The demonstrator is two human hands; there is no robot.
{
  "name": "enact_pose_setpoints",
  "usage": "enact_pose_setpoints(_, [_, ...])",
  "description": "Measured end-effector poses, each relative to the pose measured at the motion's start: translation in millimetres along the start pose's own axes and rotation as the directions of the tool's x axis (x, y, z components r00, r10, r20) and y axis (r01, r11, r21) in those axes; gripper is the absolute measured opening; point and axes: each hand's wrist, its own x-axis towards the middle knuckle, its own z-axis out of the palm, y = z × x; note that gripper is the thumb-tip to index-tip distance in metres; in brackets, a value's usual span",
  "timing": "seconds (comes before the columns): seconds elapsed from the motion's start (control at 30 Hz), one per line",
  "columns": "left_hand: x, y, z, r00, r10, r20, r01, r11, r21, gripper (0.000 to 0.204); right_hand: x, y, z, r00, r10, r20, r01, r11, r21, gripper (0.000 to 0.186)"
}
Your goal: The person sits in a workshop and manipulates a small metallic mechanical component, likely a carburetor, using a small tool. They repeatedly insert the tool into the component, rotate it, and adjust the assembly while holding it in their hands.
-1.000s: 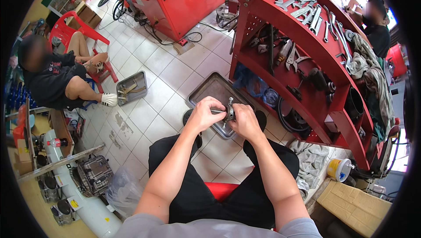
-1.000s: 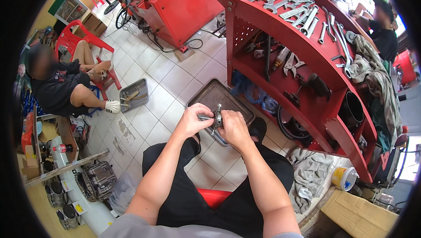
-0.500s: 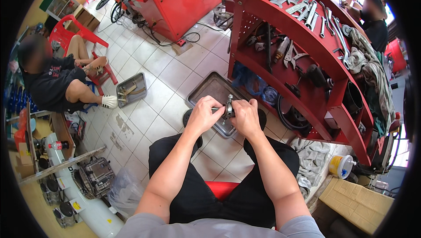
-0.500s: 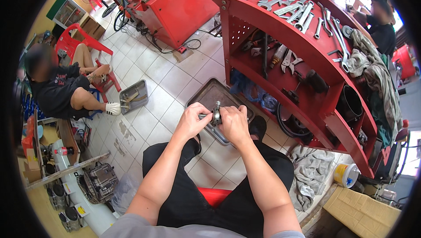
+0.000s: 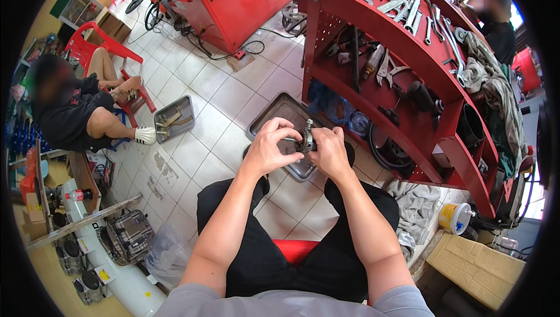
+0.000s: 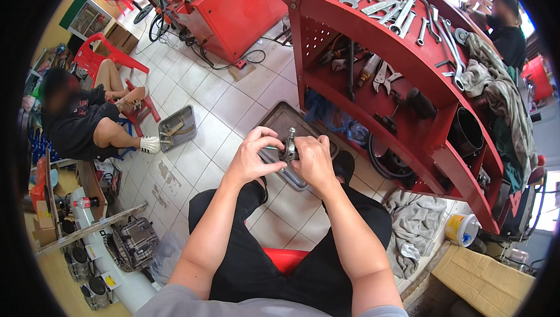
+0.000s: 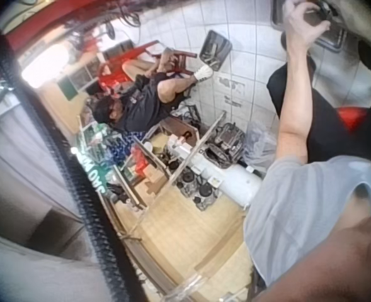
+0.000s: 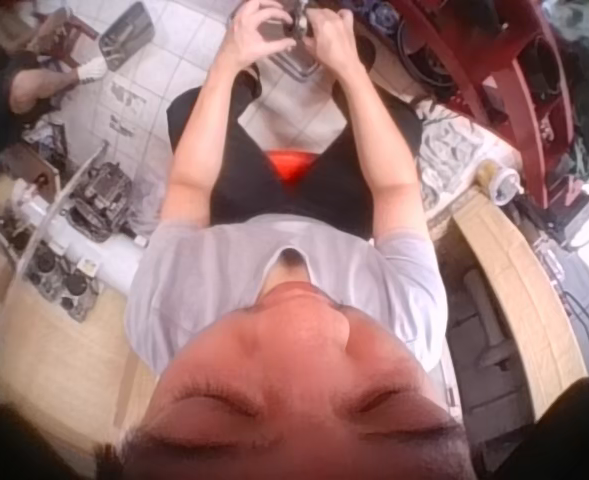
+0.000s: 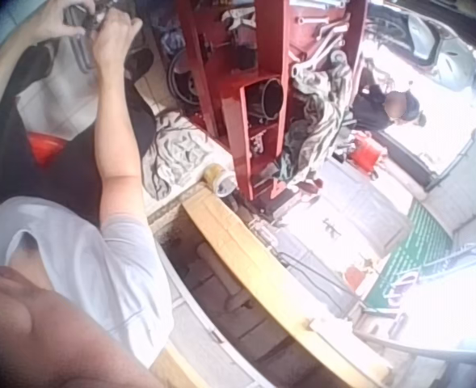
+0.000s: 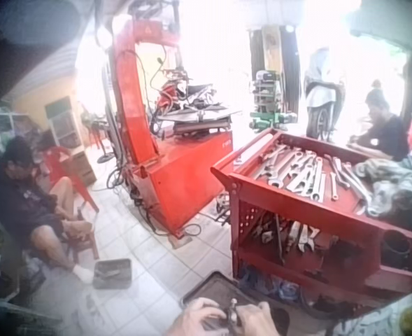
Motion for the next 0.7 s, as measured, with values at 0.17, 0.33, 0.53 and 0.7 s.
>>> enact_pose_setpoints(0.17, [0.5,3.8,-1.0,0.998,0.015,-0.055,-0.010,0.996,0.085,0.041,-0.1,2.6,2.5,1.000,-0.006,-0.012,0.006,1.000,0.007,0.024])
enact_pose_setpoints(0.33, [1.4,5.2,-2.2,0.996,0.071,-0.045,-0.069,0.997,0.032,0.041,1.4,-1.0,0.7,1.000,0.004,0.011,-0.004,0.999,0.049,0.024])
enact_pose_setpoints(0.53, [0.7,8.5,-2.5,0.996,0.066,-0.056,-0.058,0.989,0.137,0.040,-0.4,2.2,2.2,1.000,-0.003,0.016,0.002,0.999,0.049,0.024])
enact_pose_setpoints(0.7, [1.8,8.7,-1.1,0.986,0.122,-0.118,-0.116,0.992,0.055,0.041,0.9,-0.1,1.1,1.000,0.019,0.022,-0.020,0.997,0.070,0.024])
